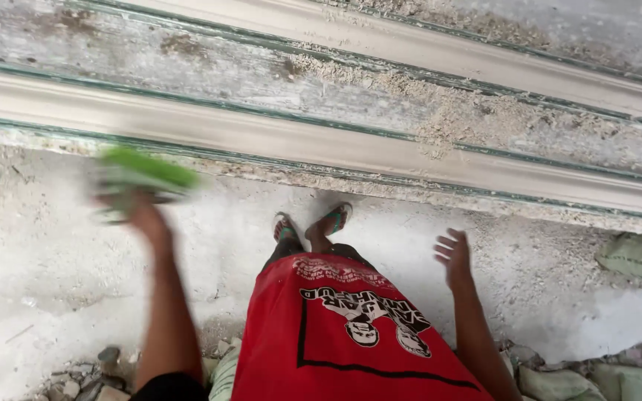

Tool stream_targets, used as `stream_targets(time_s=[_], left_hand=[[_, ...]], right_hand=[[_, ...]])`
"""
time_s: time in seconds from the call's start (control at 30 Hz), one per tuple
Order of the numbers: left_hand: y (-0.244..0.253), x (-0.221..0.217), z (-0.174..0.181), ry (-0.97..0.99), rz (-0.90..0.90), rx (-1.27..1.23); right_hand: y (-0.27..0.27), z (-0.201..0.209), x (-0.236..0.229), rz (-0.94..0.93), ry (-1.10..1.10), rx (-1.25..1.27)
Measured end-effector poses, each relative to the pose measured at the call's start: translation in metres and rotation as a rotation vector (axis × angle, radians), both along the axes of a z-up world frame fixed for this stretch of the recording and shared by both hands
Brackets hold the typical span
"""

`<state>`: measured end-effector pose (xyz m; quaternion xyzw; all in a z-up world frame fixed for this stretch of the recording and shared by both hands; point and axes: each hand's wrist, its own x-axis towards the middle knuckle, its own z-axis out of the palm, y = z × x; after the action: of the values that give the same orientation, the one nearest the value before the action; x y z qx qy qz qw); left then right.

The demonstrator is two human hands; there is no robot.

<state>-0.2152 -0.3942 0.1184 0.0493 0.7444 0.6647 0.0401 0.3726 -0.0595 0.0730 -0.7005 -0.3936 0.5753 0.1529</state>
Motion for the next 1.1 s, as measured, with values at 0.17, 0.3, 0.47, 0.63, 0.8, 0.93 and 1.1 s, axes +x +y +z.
stream_targets(time_s=[0.17, 0.3, 0.47, 0.63, 0.8, 0.93, 1.1], left_hand=[[0.141, 0.235, -0.046, -0.389, -0.518, -0.225], [0.199, 0.301, 0.064, -0.402, -1.161, 0.261], [0.161, 0.187, 0.114, -0.349, -1.002, 0.380], [0.065, 0.061, 0.130, -0.025, -0.622, 0.405], [0.059, 0.064, 0.027, 0.253, -0.253, 0.494], [0.168, 0.245, -0.071, 0.173, -0.579, 0.454], [0.290, 0.446, 0.029, 0.335, -1.111, 0.213]], right_hand=[[-0.025, -0.009, -0.080, -0.102, 0.324, -0.179], [-0.021, -0.015, -0.115, -0.059, 0.673, -0.173], [-0.011, 0.012, -0.109, -0.126, 0.531, -0.209], [-0.011, 0.011, -0.070, -0.125, 0.565, -0.239], [0.005, 0.014, -0.049, -0.141, 0.540, -0.292], [0.038, 0.016, -0.041, -0.094, 0.561, -0.326], [0.082, 0.013, 0.003, -0.098, 0.650, -0.409]])
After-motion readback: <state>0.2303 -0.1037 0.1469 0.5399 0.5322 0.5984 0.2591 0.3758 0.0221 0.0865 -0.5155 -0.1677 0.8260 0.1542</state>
